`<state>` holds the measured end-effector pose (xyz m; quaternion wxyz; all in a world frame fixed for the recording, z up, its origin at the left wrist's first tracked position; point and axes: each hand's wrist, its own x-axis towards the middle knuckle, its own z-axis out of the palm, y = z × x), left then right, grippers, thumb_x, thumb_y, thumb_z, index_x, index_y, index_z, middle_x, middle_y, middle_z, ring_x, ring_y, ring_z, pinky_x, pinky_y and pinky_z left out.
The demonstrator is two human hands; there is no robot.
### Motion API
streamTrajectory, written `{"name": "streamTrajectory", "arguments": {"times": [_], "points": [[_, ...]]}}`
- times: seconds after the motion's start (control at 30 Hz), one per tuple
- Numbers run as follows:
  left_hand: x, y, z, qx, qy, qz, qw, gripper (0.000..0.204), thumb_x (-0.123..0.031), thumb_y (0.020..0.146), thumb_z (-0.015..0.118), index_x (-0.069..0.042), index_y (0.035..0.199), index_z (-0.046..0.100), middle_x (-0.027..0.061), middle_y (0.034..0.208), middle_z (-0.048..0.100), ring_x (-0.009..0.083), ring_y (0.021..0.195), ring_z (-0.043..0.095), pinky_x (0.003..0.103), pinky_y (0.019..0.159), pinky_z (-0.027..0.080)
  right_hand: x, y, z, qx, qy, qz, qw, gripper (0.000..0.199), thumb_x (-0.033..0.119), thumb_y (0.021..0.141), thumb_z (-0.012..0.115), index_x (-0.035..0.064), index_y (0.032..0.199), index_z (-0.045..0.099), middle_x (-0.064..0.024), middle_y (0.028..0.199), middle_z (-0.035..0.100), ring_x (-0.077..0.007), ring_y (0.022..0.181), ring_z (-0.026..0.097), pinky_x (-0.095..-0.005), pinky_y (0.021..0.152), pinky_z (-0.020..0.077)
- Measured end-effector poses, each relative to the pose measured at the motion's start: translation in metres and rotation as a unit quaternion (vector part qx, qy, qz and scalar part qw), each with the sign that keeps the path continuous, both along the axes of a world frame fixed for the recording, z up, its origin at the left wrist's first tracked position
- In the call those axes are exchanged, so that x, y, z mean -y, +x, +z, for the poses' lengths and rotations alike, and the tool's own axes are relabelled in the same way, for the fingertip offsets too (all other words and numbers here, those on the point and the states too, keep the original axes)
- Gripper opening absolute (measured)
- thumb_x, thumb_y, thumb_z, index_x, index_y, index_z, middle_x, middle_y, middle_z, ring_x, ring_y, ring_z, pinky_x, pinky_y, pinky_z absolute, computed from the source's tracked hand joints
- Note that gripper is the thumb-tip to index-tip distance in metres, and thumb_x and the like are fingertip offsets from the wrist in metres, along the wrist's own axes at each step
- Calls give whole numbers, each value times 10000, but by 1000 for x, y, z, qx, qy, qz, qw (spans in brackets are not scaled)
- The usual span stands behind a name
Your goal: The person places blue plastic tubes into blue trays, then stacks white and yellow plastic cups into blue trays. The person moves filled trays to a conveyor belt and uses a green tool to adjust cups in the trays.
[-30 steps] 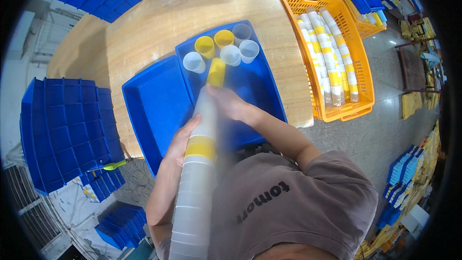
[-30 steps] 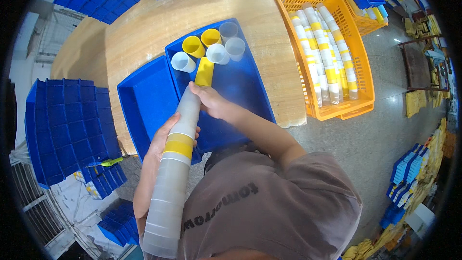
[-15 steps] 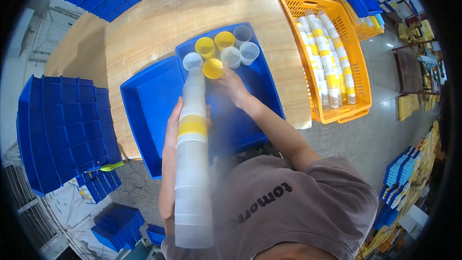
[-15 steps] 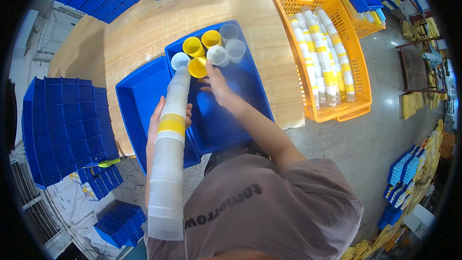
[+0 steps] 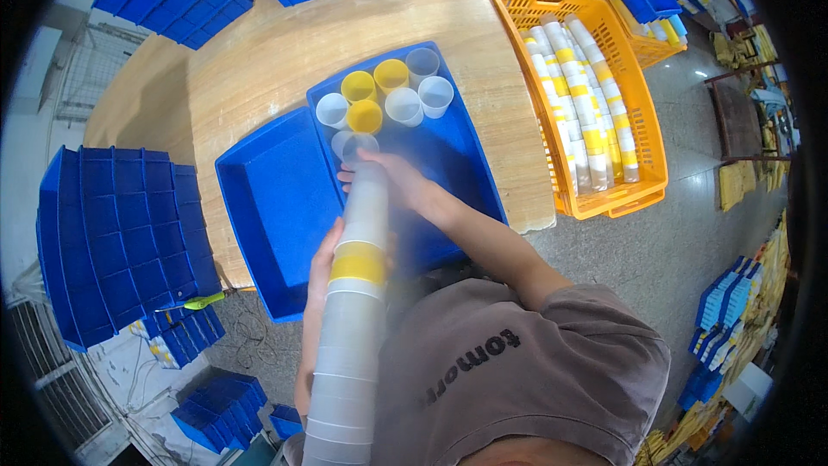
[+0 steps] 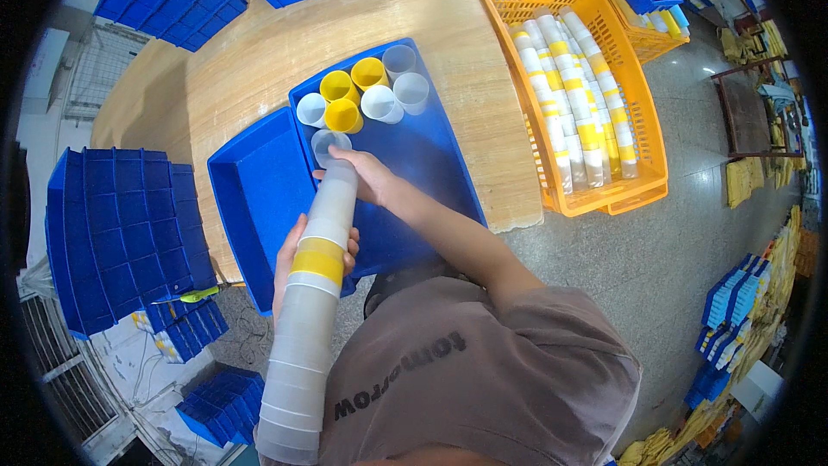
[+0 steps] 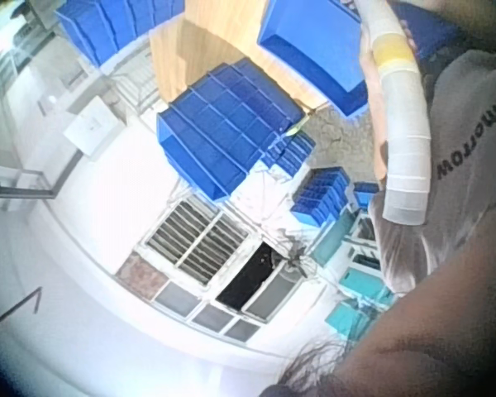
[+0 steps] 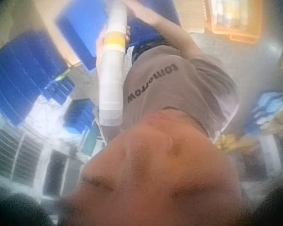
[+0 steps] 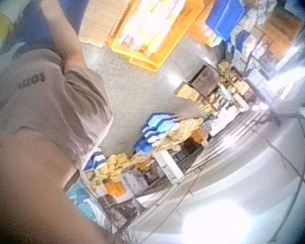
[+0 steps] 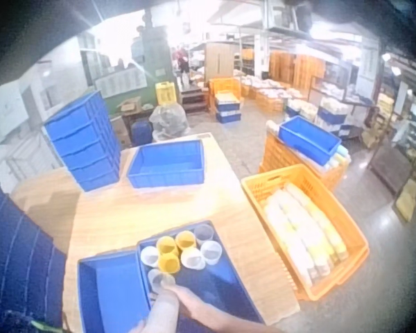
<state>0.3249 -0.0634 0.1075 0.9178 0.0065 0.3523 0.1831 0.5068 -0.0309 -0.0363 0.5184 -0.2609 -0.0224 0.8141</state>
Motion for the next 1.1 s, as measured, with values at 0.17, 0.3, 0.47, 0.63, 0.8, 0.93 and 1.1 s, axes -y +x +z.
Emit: {"name": "streamTrajectory", "arguments": {"times": [0.17,0.3,0.47,0.63,0.8,0.93,1.1], "points": [[5,-3,9,-1,14,46,999,679,-474,1023,457,104,1365,360,260,1143,561,316,947,629,402,773,607,-11,-10,6,115,-49,-39,991,526,394,1007,540,-28,1320,524,-150,1270,617,-270,1094,628,-404,986,497],[5,-4,4,1,27,81,996,676,-465,1023,462,105,1370,355,255,1156,554,317,968,621,398,781,603,-10,-16,-1,79,-58,-57,994,576,521,999,502,29,1298,517,-140,1233,606,-267,1114,595,-424,997,462],[2,16,-4,-105,64,-15,992,572,-387,1009,493,66,1350,414,243,1093,603,309,875,658,390,705,598,34,-5,5,-30,48,-52,997,469,501,1004,509,71,1175,584,-115,1014,646,-234,970,624,-387,930,473],[2,48,0,-81,77,-129,985,523,-354,1001,513,31,1349,447,235,1037,643,306,796,687,387,664,599,51,52,15,133,-78,-99,983,397,417,1031,476,69,1193,577,-110,1109,618,-212,1009,605,-390,931,483],[-1,49,-1,-51,54,-116,990,541,-368,998,521,14,1372,436,234,1032,646,308,787,688,386,668,602,71,50,13,4,-14,-138,990,407,394,1043,442,51,1225,562,-116,1130,650,-232,1083,620,-392,969,471],[-10,28,-11,-184,84,-198,959,596,-385,983,563,27,1384,407,246,1046,649,319,811,691,410,689,604,74,35,17,31,50,-19,998,359,389,1031,482,57,1120,587,-116,1037,685,-241,965,666,-401,873,518],[-2,7,-8,-103,67,-108,987,580,-397,991,550,35,1358,428,243,1039,657,292,832,695,379,685,614,68,26,35,-55,-118,-107,986,582,535,1013,443,49,1330,477,-153,1267,604,-289,1213,565,-487,1060,403]]}}
